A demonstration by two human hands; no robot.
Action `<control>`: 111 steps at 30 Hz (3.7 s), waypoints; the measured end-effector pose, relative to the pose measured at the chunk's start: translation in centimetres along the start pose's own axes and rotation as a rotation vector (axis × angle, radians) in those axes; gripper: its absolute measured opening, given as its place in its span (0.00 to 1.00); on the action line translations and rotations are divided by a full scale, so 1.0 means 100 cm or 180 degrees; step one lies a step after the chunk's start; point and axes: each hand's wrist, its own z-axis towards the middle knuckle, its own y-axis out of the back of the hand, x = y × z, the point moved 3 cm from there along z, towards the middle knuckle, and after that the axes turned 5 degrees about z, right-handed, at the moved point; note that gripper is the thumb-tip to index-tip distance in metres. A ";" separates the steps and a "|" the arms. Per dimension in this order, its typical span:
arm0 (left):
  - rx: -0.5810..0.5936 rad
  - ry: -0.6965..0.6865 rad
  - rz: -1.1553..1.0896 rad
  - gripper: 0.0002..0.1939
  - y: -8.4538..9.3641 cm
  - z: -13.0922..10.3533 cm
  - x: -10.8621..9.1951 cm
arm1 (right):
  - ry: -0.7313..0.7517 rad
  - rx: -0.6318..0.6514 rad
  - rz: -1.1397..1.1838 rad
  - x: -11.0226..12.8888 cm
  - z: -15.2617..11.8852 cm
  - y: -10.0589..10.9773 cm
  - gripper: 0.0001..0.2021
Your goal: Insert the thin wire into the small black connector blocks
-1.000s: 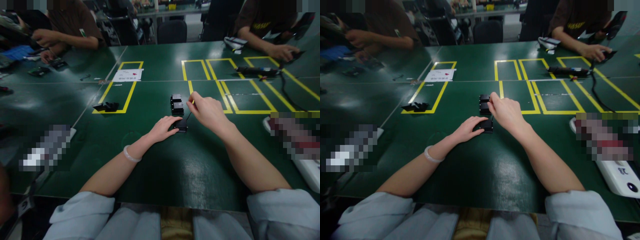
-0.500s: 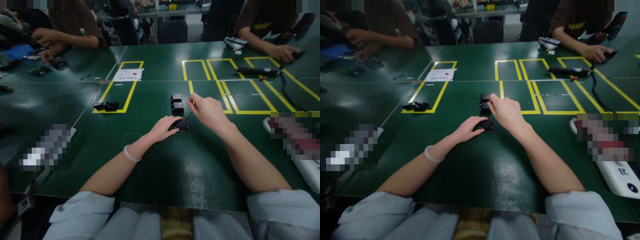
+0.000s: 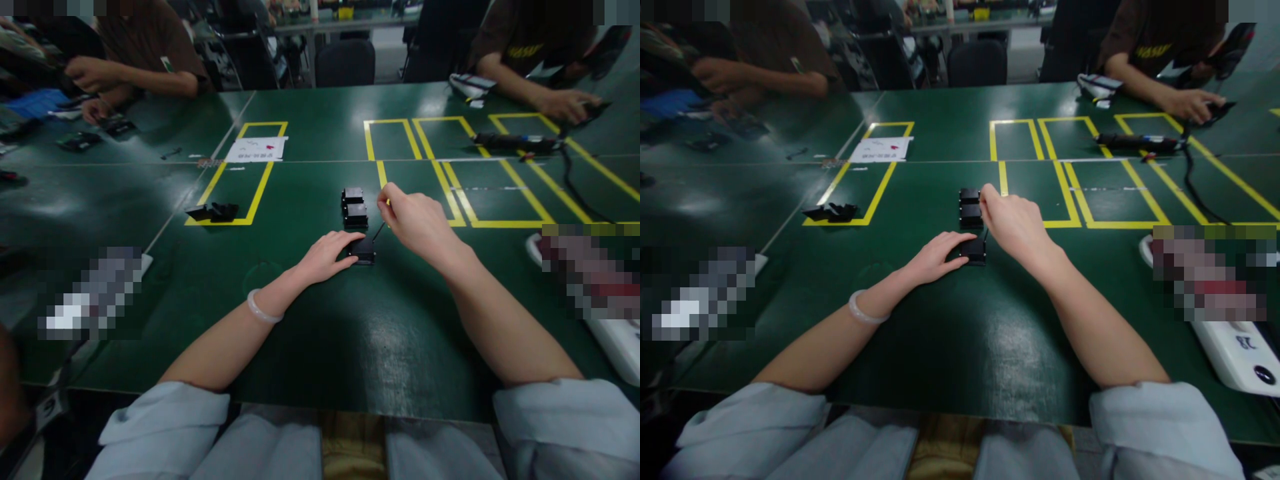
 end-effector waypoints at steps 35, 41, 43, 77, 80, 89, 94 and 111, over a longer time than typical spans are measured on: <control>0.0002 0.0010 0.0006 0.24 -0.002 -0.001 0.002 | -0.0037 -0.0025 -0.0051 0.001 -0.001 0.002 0.19; 0.0005 -0.0009 0.0001 0.24 -0.001 0.000 0.001 | -0.0053 -0.0092 0.0022 0.001 -0.001 0.002 0.19; 0.0008 -0.0011 -0.0001 0.24 -0.001 0.000 0.001 | -0.0078 -0.0107 -0.0011 0.000 -0.001 0.001 0.20; -0.0023 -0.0010 -0.0002 0.24 -0.002 -0.001 0.002 | 0.0005 -0.0049 -0.0001 0.001 -0.002 0.003 0.18; -0.0020 -0.0008 -0.0006 0.24 -0.002 -0.001 0.002 | 0.0053 -0.0040 0.0076 0.002 -0.002 0.003 0.17; -0.0027 -0.0030 -0.0010 0.24 -0.001 -0.001 0.002 | 0.0010 0.0005 -0.0030 0.002 -0.003 0.004 0.18; -0.0012 -0.0014 0.0001 0.24 -0.002 0.000 0.002 | 0.0024 0.0043 0.0085 0.003 -0.004 0.005 0.18; -0.0015 -0.0014 0.0007 0.25 -0.002 -0.001 0.003 | 0.0010 -0.0010 0.0000 0.002 -0.003 0.004 0.19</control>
